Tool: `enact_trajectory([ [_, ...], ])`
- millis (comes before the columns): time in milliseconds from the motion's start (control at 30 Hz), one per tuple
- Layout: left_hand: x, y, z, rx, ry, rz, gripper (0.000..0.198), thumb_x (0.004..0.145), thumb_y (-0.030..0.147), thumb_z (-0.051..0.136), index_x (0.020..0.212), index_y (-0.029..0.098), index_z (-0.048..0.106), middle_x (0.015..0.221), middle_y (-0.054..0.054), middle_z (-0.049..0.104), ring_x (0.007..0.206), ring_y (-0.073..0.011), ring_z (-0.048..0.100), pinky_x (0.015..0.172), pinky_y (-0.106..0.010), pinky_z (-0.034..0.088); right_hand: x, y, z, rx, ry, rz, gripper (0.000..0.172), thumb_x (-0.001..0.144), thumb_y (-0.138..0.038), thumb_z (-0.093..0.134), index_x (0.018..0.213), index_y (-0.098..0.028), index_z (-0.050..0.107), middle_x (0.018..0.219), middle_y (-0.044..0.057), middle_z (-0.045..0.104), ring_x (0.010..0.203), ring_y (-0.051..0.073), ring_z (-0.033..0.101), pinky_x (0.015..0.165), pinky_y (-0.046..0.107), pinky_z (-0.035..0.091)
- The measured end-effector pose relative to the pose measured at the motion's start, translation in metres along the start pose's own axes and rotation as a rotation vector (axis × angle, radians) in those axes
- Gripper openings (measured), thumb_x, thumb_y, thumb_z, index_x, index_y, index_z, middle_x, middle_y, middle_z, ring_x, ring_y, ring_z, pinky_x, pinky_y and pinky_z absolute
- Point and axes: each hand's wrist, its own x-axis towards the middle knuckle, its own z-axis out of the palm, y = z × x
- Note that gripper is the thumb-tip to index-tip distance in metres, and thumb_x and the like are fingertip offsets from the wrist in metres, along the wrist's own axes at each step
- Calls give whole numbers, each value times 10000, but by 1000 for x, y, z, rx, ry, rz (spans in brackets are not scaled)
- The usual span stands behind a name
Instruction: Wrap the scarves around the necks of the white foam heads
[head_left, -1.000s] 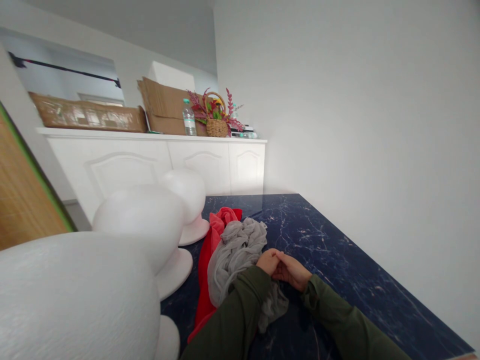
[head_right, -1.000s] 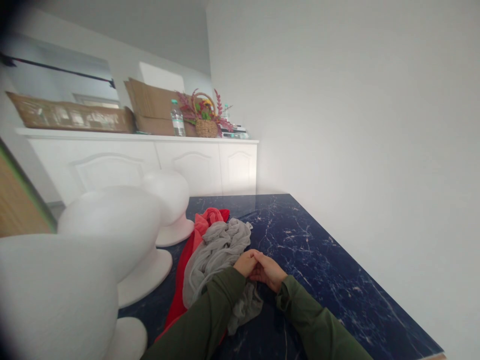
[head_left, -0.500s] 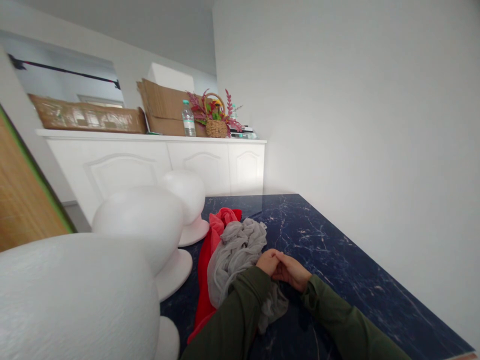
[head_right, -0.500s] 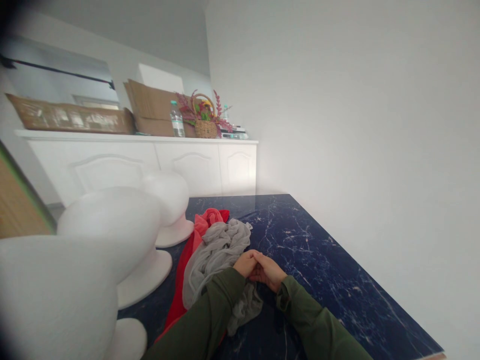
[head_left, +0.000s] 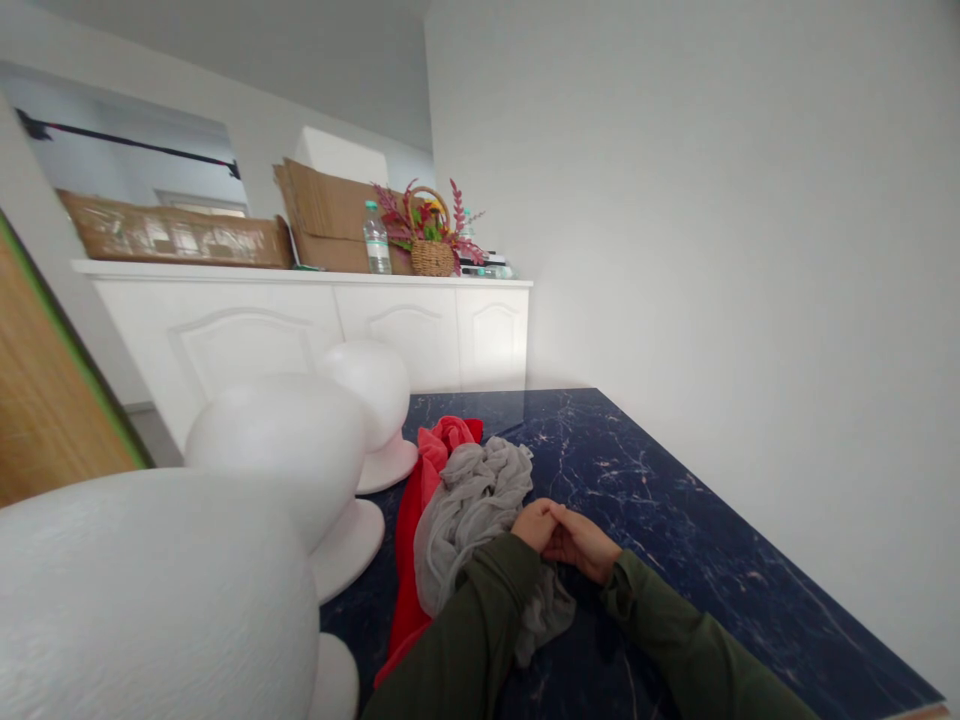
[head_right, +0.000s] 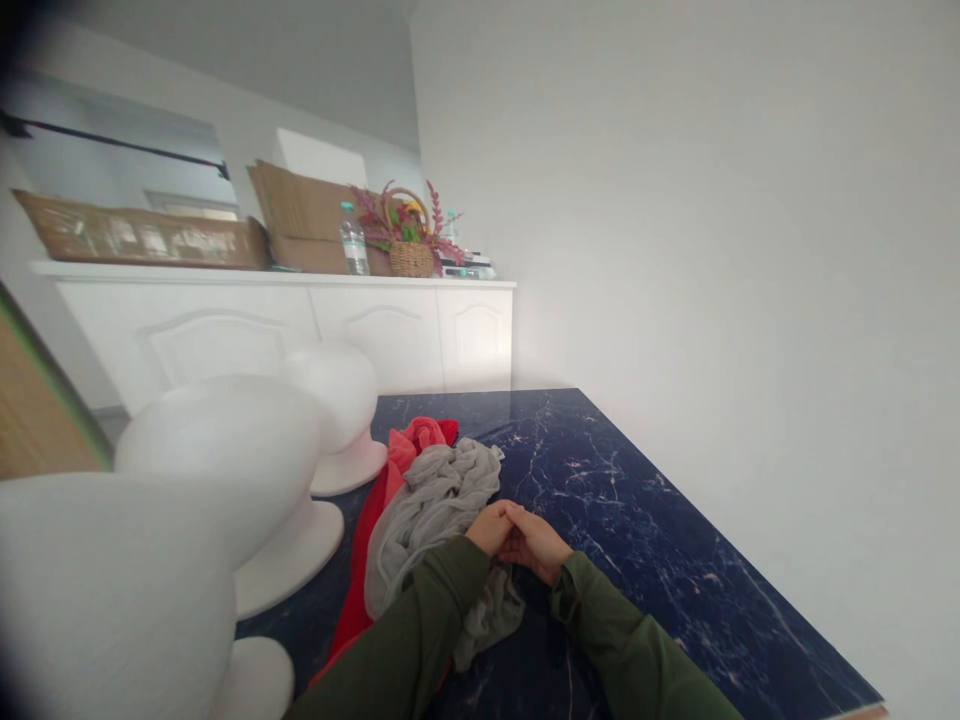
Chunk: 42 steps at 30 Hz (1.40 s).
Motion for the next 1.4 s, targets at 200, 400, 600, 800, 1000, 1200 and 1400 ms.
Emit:
enact_trajectory([
  [200, -1, 5, -1, 42, 22, 13, 267, 750, 358, 402, 717, 135, 546, 717, -45, 578, 728, -166, 523, 694, -287, 410, 3, 3, -3, 2, 23, 12, 318, 817, -421, 429, 884, -125, 523, 759, 68, 639, 651, 128, 608, 562, 222, 434],
  [400, 1, 1, 0, 44, 18, 6, 265, 751, 370, 396, 722, 146, 535, 708, -38, 579, 723, -162, 533, 682, -273, 420, 5, 4, -4, 19, 24, 7, 312, 819, -416, 431, 870, -124, 527, 734, 60, 635, 615, 118, 601, 548, 219, 441],
  [600, 1, 0, 0, 43, 22, 6, 280, 742, 391, 395, 721, 154, 542, 708, -30, 581, 748, -171, 538, 689, -279, 419, 4, 2, -3, 19, 31, 2, 301, 827, -398, 425, 899, -123, 522, 752, 66, 635, 628, 122, 605, 550, 220, 444],
  [800, 0, 3, 0, 36, 26, 4, 273, 730, 385, 396, 698, 156, 541, 679, -27, 583, 701, -163, 545, 657, -271, 421, 3, 2, -2, 13, 37, 4, 311, 820, -412, 433, 860, -120, 533, 686, 46, 618, 589, 111, 591, 545, 216, 445],
  [1000, 0, 3, -1, 48, 41, 11, 273, 721, 393, 404, 686, 162, 546, 685, -35, 590, 705, -167, 548, 662, -274, 417, 1, 1, 0, 14, 40, 0, 292, 823, -400, 433, 889, -131, 524, 694, 38, 618, 585, 108, 589, 531, 210, 440],
  [1200, 2, 0, 0, 46, 31, 20, 272, 712, 396, 406, 681, 168, 550, 695, -26, 590, 727, -168, 542, 689, -283, 416, 1, 1, 0, 9, 36, 18, 310, 842, -392, 395, 887, -117, 529, 725, 59, 626, 615, 113, 598, 555, 212, 444],
  [1400, 3, -3, -1, 14, 42, -18, 255, 710, 388, 415, 685, 170, 546, 690, -14, 580, 733, -172, 543, 697, -287, 420, 3, 2, 1, -6, 30, 15, 309, 821, -413, 426, 887, -126, 522, 715, 51, 620, 604, 111, 594, 542, 208, 444],
])
